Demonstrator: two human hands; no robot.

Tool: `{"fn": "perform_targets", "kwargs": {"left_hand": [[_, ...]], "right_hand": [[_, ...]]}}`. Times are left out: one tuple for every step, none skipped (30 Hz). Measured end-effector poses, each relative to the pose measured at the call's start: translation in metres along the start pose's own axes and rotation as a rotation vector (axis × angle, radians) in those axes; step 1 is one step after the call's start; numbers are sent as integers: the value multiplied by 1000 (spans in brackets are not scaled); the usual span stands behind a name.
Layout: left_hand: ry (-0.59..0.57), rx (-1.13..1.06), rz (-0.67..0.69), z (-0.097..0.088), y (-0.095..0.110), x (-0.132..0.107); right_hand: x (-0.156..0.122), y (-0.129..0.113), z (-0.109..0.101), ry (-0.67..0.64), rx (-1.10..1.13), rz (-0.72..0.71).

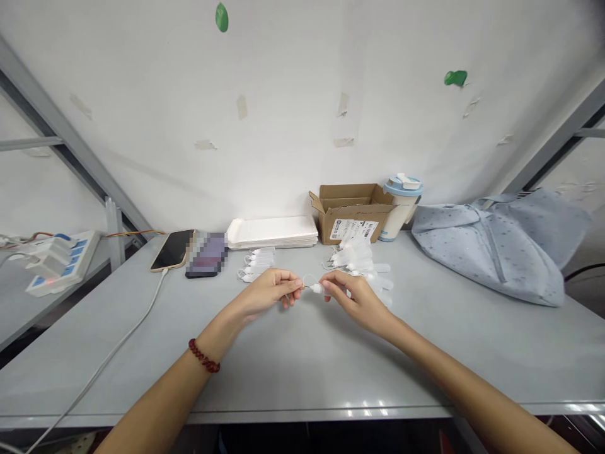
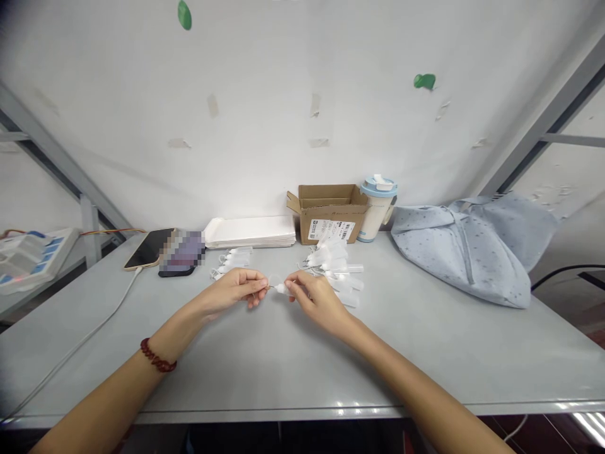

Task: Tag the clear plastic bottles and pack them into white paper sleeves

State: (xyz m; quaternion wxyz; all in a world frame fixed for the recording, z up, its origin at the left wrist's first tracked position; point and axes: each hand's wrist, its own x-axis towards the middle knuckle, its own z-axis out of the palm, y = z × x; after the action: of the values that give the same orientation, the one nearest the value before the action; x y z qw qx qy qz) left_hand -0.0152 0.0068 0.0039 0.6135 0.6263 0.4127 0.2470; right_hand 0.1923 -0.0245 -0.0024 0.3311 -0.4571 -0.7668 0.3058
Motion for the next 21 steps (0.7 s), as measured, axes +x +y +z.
{"fn": "perform_targets", "kwargs": {"left_hand": [[1, 0, -3, 0, 1, 0], [4, 3, -6, 1, 2, 0], [8, 8, -8, 1, 2, -1], [12, 16, -9, 2, 3, -1], [18, 25, -9, 2, 3, -1], [25, 39, -6, 3, 2, -1], [33, 54, -1, 3, 1, 0], [43, 69, 8, 4, 0, 1], [57, 86, 16, 5, -2, 2], [75, 104, 25, 6, -3, 3], [92, 121, 33, 7, -5, 3], [108, 135, 41, 8, -7, 4], [120, 146, 47, 9, -8, 5], [128, 155, 52, 10, -8, 5], [133, 160, 53, 11, -9, 5], [135, 164, 52, 12, -9, 5], [138, 168, 49, 13, -9, 4], [142, 171, 46, 14, -9, 4], [143, 172, 43, 15, -9, 4], [142, 171, 42, 16, -9, 4], [139, 167, 45, 16, -10, 4]], "right_hand": [[0, 0, 0, -2, -5, 0], [1, 0, 0, -5, -9, 1], [1, 1, 0, -9, -11, 3], [1, 1, 0, -12, -12, 7], [2, 1, 0, -15, -12, 12], [2, 1, 1, -18, -11, 19], [2, 1, 1, -20, -9, 27], [2, 2, 2, -22, -7, 36], [1, 2, 2, -22, -6, 44], [1, 3, 3, -22, -5, 50], [1, 3, 3, -19, -4, 53], [1, 4, 4, -15, -3, 54], [1, 4, 5, -12, 0, 55], [1, 5, 5, -9, 4, 57], [1, 6, 6, -7, 11, 62], [1, 6, 6, -7, 20, 67], [1, 7, 7, -7, 30, 72], [1, 7, 8, -8, 39, 75], [1, 7, 8, -9, 46, 76], [0, 7, 9, -8, 49, 76], [0, 7, 10, -7, 49, 77]]}}
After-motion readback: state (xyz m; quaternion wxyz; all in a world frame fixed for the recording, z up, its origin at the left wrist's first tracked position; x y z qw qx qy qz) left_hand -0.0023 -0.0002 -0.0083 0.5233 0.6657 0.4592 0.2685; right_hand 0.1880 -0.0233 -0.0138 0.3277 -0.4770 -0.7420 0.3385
